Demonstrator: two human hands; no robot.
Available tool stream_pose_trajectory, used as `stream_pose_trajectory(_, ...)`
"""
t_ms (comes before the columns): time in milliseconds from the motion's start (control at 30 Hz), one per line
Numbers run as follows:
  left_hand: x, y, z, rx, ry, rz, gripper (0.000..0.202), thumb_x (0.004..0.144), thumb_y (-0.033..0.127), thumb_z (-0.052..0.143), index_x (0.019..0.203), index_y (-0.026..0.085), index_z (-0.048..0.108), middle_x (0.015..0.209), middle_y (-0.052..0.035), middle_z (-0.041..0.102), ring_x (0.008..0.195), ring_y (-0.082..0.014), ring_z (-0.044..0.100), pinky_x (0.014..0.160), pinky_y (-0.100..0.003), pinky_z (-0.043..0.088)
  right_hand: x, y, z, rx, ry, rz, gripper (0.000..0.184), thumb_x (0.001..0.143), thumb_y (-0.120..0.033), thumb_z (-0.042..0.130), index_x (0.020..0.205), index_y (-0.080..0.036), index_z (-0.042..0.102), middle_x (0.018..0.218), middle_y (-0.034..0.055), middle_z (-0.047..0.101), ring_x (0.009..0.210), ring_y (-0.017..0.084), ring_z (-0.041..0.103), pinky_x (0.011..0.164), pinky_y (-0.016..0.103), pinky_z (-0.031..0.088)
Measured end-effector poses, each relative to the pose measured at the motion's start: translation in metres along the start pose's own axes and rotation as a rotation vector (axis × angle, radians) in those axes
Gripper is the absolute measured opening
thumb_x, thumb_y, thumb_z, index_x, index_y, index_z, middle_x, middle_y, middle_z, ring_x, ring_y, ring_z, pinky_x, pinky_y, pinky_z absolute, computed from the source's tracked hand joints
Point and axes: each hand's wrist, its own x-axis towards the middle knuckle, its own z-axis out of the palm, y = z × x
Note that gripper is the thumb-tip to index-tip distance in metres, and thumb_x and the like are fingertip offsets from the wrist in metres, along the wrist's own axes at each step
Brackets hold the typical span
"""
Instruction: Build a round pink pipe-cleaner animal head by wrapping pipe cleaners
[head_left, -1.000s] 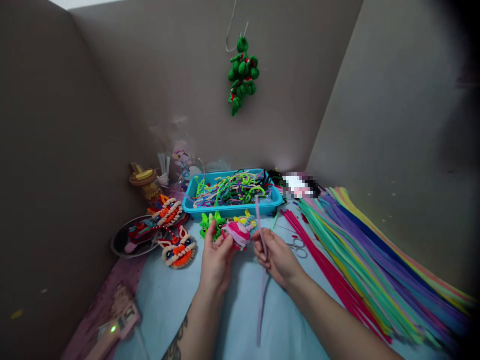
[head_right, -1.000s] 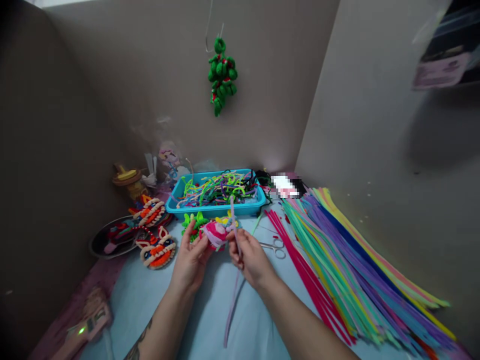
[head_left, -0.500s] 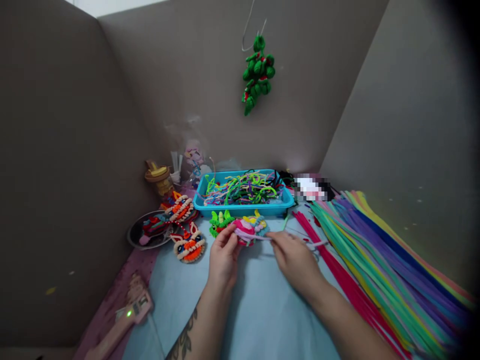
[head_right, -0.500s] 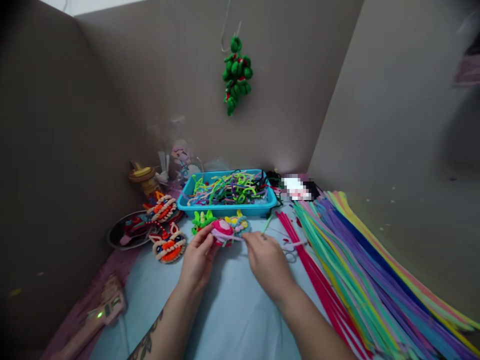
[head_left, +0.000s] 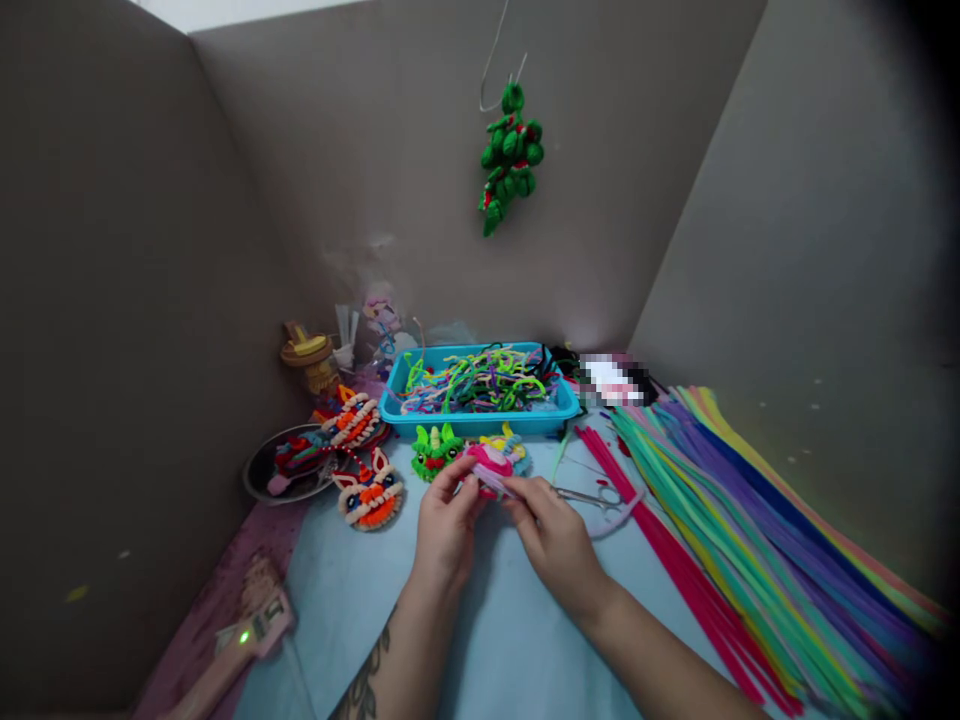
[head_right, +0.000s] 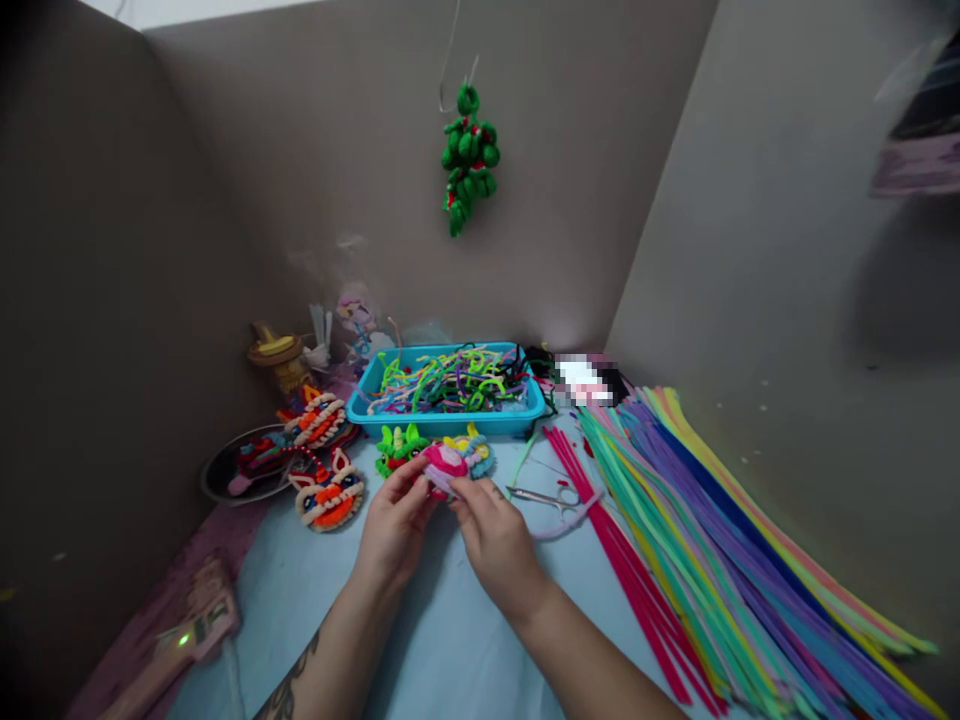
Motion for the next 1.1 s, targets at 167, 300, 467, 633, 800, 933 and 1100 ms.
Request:
stream_pose_trajectory(167,-0.004,0.003,0.004,-0.044,0.012,0.006,0.034,0.055,0.021,0.083,0.085,0.017,0.067,0.088,-0.0024,0.069,0.076,-0.0127,0.064,0.069,-0.023,0.051,0.004,-0.003,-0.006,-0.002,0.128,0.023,0.025,0.087,-0.012,0.047,0.105,-0.02,0.062,0.093,0.0074,0.056,0.087,0.018,0.058,0.077,0.031,0.049)
stream_pose_trajectory(300,-0.007,0.001,0.007,-0.063,-0.029,-0.003,0.033,0.054,0.018,0.082,0.082,0.018,0.066,0.084,0.0001,0.068,0.074,-0.0118,0.064,0.068,-0.022,0.051,0.004,-0.002,-0.008,0.017,0.13,0.046,0.034,0.086,-0.008,0.046,0.113,-0.023,0.062,0.088,0.0051,0.053,0.081,0.016,0.057,0.073,0.029,0.049)
stream_pose_trajectory(467,-0.008,-0.003,0.007,-0.067,-0.062,-0.053,0.04,0.055,0.019,0.082,0.093,0.016,0.066,0.096,-0.0048,0.069,0.084,-0.0141,0.065,0.076,-0.024,0.05,0.002,-0.005,-0.005,0.094,0.073,0.062,0.031,0.086,-0.009,0.048,0.11,-0.023,0.062,0.09,0.0049,0.054,0.082,0.016,0.057,0.072,0.028,0.049)
stream_pose_trajectory(633,-0.01,-0.008,0.006,-0.053,-0.056,-0.087,0.037,0.055,0.02,0.083,0.088,0.015,0.066,0.087,-0.0044,0.07,0.078,-0.0141,0.065,0.073,-0.024,0.05,-0.001,-0.007,-0.004,0.109,0.043,0.072,0.025,0.086,-0.014,0.051,0.105,-0.024,0.063,0.09,0.0041,0.054,0.082,0.016,0.056,0.071,0.027,0.048)
stream_pose_trajectory(800,-0.009,-0.007,0.007,-0.091,-0.028,-0.091,0.034,0.054,0.018,0.083,0.084,0.015,0.067,0.084,-0.0029,0.069,0.075,-0.012,0.065,0.07,-0.022,0.051,0.001,-0.007,-0.007,0.119,0.072,0.132,0.038,0.087,-0.03,0.053,0.124,-0.022,0.049,0.105,0.0086,0.051,0.095,0.021,0.053,0.079,0.034,0.047)
stream_pose_trajectory(933,-0.005,-0.003,0.007,-0.149,0.001,-0.076,0.032,0.054,0.016,0.083,0.083,0.015,0.069,0.087,-0.0037,0.07,0.078,-0.0119,0.066,0.074,-0.02,0.052,0.004,-0.007,-0.01,0.174,0.132,0.157,0.019,0.093,-0.03,0.036,0.101,-0.02,0.05,0.092,0.006,0.05,0.084,0.019,0.051,0.072,0.032,0.044)
stream_pose_trajectory(1100,-0.005,-0.003,0.008,-0.163,-0.003,-0.097,0.03,0.055,0.013,0.082,0.083,0.014,0.071,0.087,-0.0043,0.072,0.077,-0.012,0.066,0.073,-0.02,0.054,0.004,-0.004,-0.011,0.128,0.119,0.228,0.018,0.093,-0.025,0.04,0.078,-0.021,0.05,0.074,0.0008,0.049,0.07,0.016,0.049,0.064,0.028,0.041)
